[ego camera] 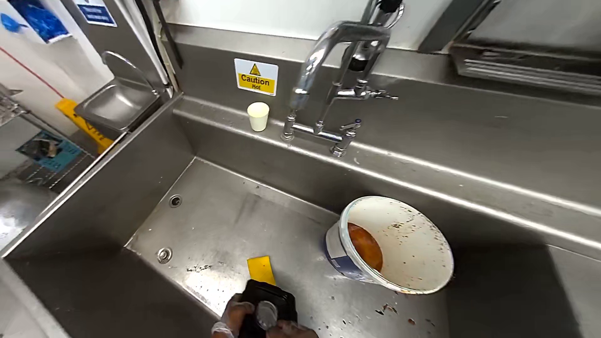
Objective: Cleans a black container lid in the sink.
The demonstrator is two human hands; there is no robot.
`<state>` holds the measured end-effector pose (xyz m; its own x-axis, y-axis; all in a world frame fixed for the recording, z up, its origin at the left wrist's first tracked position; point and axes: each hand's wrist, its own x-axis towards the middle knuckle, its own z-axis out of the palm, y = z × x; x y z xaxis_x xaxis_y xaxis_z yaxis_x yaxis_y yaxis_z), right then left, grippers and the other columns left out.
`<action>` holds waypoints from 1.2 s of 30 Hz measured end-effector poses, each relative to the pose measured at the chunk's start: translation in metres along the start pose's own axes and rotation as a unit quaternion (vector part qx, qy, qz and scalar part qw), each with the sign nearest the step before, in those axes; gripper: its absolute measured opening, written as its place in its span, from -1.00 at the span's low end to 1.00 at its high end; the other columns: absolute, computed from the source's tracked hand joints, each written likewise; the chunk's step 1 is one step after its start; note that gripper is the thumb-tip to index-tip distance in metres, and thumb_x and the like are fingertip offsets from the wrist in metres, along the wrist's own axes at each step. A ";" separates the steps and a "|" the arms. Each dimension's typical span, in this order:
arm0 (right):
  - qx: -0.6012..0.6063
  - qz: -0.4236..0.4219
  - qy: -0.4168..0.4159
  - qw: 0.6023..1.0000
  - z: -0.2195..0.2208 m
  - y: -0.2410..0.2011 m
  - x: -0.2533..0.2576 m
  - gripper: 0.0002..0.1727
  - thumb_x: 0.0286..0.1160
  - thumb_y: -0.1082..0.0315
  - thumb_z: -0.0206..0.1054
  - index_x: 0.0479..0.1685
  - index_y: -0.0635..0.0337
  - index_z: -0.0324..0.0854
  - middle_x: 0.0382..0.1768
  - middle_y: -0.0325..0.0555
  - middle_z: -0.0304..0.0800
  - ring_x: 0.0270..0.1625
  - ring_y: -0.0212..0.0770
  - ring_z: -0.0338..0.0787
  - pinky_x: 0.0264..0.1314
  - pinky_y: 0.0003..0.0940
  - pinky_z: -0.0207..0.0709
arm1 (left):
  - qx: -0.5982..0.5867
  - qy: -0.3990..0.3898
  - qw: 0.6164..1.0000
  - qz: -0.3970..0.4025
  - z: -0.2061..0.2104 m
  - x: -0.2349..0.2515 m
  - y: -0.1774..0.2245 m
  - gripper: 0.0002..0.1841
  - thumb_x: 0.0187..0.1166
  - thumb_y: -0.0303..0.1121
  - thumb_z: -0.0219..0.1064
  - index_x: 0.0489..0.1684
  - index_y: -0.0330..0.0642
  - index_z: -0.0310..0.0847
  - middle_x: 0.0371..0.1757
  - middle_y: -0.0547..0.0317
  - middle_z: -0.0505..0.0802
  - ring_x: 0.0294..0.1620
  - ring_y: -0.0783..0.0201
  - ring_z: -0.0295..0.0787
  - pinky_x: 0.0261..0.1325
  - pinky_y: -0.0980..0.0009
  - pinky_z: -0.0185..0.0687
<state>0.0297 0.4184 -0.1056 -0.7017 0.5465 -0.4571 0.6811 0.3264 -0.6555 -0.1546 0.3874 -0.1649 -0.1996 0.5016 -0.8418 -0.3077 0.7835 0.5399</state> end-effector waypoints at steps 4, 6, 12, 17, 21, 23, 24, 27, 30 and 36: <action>0.104 0.038 0.006 0.994 -0.012 0.020 0.093 -0.33 0.41 0.22 0.55 0.59 0.09 0.57 0.59 0.08 0.58 0.63 0.09 0.57 0.69 0.12 0.40 | -0.053 0.195 0.977 0.075 -0.053 0.001 0.030 -0.51 0.58 -0.59 0.29 0.50 -0.45 0.35 0.20 -0.36 0.73 0.11 -0.06 0.75 0.18 -0.01 0.68; 0.078 0.136 -0.012 0.988 -0.004 0.047 0.147 -0.02 0.30 0.16 0.63 0.83 -0.02 0.24 0.83 0.11 0.15 0.78 0.15 0.33 0.74 0.10 0.31 | -0.075 0.245 0.962 0.097 -0.073 0.003 0.036 -0.49 0.55 -0.59 0.31 0.51 -0.43 0.34 0.20 -0.35 0.72 0.10 -0.06 0.75 0.15 0.00 0.68; -0.065 0.225 -0.072 0.970 0.118 0.108 0.223 0.47 -0.20 0.12 0.86 0.95 -0.17 -0.10 0.92 0.26 -0.56 0.86 0.56 -0.19 0.70 0.40 0.20 | -0.116 0.255 0.950 0.140 -0.087 0.009 0.033 -0.58 0.59 -0.46 0.35 0.36 -0.42 0.42 0.03 -0.21 0.78 -0.05 0.11 0.79 0.06 0.15 0.74; -0.045 0.245 -0.057 0.967 0.110 0.125 0.194 0.04 0.18 0.36 0.63 0.84 -0.13 0.23 0.89 0.21 -0.10 0.70 0.49 0.31 0.52 0.36 0.45 | -0.139 0.250 0.948 0.140 -0.087 0.007 0.040 -0.63 0.75 -0.37 0.22 0.39 -0.41 0.41 0.05 -0.20 0.78 -0.04 0.16 0.80 0.09 0.22 0.75; 0.248 0.315 0.095 0.911 0.051 0.131 0.171 -0.03 0.22 0.39 0.64 0.79 0.11 0.27 0.53 0.40 0.53 0.52 0.31 0.60 0.57 0.23 0.44 | -0.132 0.234 0.950 0.159 -0.073 0.006 0.042 -0.60 0.82 -0.30 0.14 0.44 -0.42 0.39 0.13 -0.23 0.75 0.04 0.15 0.77 0.18 0.20 0.70; 0.327 0.224 0.146 0.906 0.016 0.090 0.140 -0.05 0.14 0.49 0.58 0.75 0.21 0.31 0.47 0.41 0.57 0.43 0.27 0.66 0.47 0.20 0.51 | -0.121 0.220 0.953 0.168 -0.056 0.004 0.044 -0.59 0.85 -0.29 0.07 0.46 -0.44 0.37 0.18 -0.26 0.73 0.11 0.13 0.75 0.24 0.20 0.67; 0.327 0.158 0.154 0.919 0.004 0.063 0.122 -0.07 0.11 0.51 0.55 0.72 0.28 0.34 0.54 0.38 0.51 0.51 0.23 0.61 0.53 0.15 0.48 | -0.111 0.211 0.956 0.172 -0.045 0.002 0.045 -0.58 0.86 -0.29 0.03 0.48 -0.47 0.36 0.24 -0.30 0.71 0.17 0.10 0.73 0.31 0.19 0.63; 0.172 -0.017 0.171 0.970 0.001 -0.010 0.085 -0.26 0.06 0.55 0.57 0.49 0.18 0.66 0.66 0.26 0.44 0.65 0.34 0.48 0.56 0.33 0.46 | -0.077 0.184 0.961 0.190 -0.015 -0.004 0.038 -0.57 0.86 -0.29 0.02 0.45 -0.53 0.39 0.24 -0.36 0.71 0.24 0.03 0.70 0.42 0.11 0.56; 0.015 -0.045 0.212 0.976 0.012 -0.030 0.084 -0.34 0.04 0.54 0.54 0.32 -0.09 0.82 0.61 0.13 0.55 0.45 0.43 0.65 0.16 0.39 0.66 | -0.040 0.160 0.966 0.200 -0.011 0.000 0.027 -0.56 0.84 -0.25 0.06 0.44 -0.49 0.42 0.17 -0.32 0.76 0.18 0.02 0.74 0.36 0.04 0.60; 0.057 0.125 0.193 0.972 0.001 -0.006 0.097 -0.45 0.32 0.38 0.49 0.42 0.14 0.72 0.53 0.26 0.58 0.38 0.28 0.73 0.34 0.28 0.63 | -0.078 0.151 0.952 0.256 -0.013 0.010 0.032 -0.59 0.72 -0.32 0.22 0.36 -0.48 0.49 0.11 -0.25 0.78 0.12 0.10 0.76 0.31 0.12 0.64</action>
<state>-0.0428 0.4690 -0.1469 -0.3717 0.8536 -0.3651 0.7774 0.0712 -0.6250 -0.1786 0.4122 -0.1561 -0.6123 0.6556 -0.4420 -0.2279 0.3890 0.8926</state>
